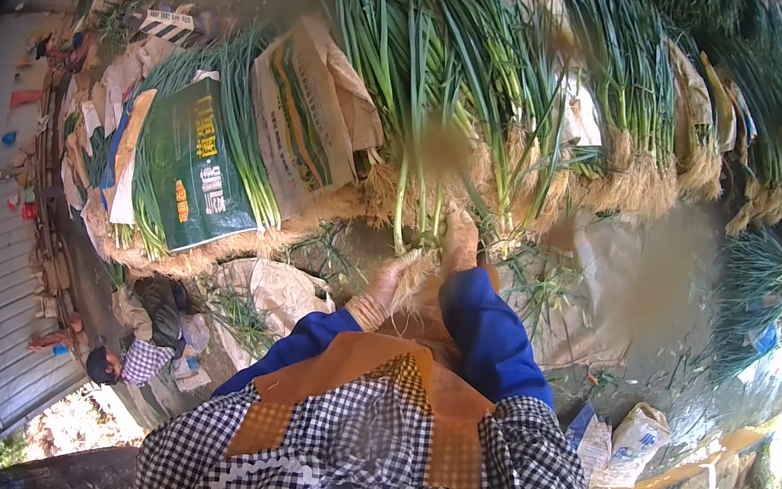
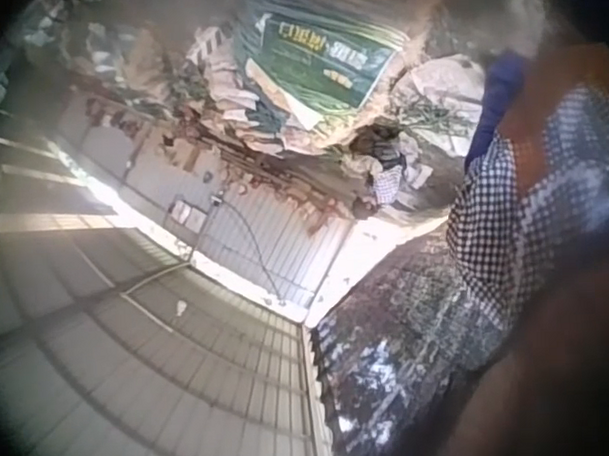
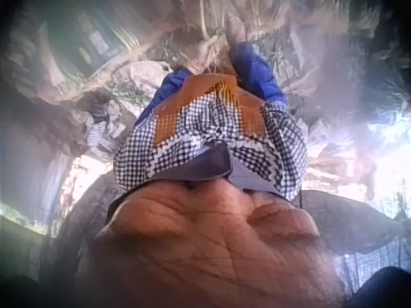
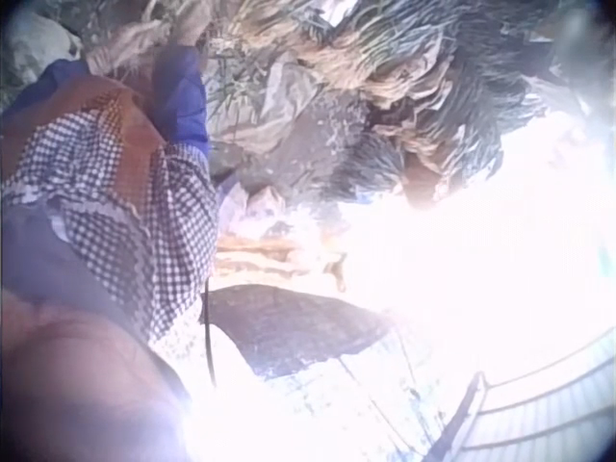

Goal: The person sorts green onions by hand, peeling away dry or damaged outer leaves and arranging the clean stalks into piles on the floor.

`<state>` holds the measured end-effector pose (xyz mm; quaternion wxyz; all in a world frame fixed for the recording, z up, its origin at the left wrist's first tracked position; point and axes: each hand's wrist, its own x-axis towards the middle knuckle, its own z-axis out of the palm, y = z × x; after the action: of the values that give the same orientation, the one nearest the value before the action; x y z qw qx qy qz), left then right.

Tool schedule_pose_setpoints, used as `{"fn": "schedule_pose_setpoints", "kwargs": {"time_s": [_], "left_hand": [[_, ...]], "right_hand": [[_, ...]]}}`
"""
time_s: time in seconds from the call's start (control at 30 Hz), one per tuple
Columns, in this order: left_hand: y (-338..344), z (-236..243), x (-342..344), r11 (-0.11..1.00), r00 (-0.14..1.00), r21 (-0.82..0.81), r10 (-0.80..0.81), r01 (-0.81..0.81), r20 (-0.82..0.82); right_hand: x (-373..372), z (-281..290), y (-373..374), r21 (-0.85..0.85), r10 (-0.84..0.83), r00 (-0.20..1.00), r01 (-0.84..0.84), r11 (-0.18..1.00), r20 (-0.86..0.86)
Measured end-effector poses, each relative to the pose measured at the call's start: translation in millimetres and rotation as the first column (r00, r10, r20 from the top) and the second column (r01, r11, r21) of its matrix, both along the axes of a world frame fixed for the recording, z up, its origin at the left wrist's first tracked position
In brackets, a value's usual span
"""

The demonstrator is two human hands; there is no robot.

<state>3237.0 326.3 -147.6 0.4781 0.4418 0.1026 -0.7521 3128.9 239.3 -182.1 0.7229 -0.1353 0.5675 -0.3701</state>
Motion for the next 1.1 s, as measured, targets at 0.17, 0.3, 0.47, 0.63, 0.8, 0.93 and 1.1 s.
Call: {"fn": "schedule_pose_setpoints", "kwargs": {"time_s": [0.17,0.3,0.47,0.63,0.8,0.93,1.1], "left_hand": [[-2.4,21.6,5.0,0.999,0.995,0.008,0.031,-0.032,0.094],[-6.6,28.4,4.4,0.998,0.998,0.003,-0.06,0.06,0.025],[-0.4,8.1,13.0,0.996,0.979,0.049,-0.082,0.074,0.188],[20.2,-16.1,18.7,0.999,0.971,0.038,0.02,-0.03,0.237],[14.0,-19.6,16.7,0.996,0.908,0.025,-0.089,0.086,0.411],[18.5,-18.3,22.2,0.998,0.887,0.007,-0.06,0.064,0.459],[21.3,-31.8,27.7,0.999,0.962,0.009,0.038,-0.042,0.271]], "right_hand": [[-27.1,18.0,0.2,-0.062,0.273,0.951,-0.285,0.957,-0.147],[-4.9,-44.5,-44.1,-0.21,0.27,0.953,-0.238,0.948,0.138],[30.1,-96.4,-32.8,-0.12,0.034,0.902,0.019,0.993,0.43],[38.9,-29.5,-23.0,-0.22,0.073,0.984,-0.037,0.975,0.16],[25.5,-2.0,-36.0,-0.254,0.221,0.948,-0.278,0.927,-0.229],[23.4,25.7,-32.4,-0.065,0.457,0.781,-0.53,0.845,-0.426],[24.7,-36.9,-43.0,-0.295,0.609,0.749,-0.663,0.688,-0.26]]}}
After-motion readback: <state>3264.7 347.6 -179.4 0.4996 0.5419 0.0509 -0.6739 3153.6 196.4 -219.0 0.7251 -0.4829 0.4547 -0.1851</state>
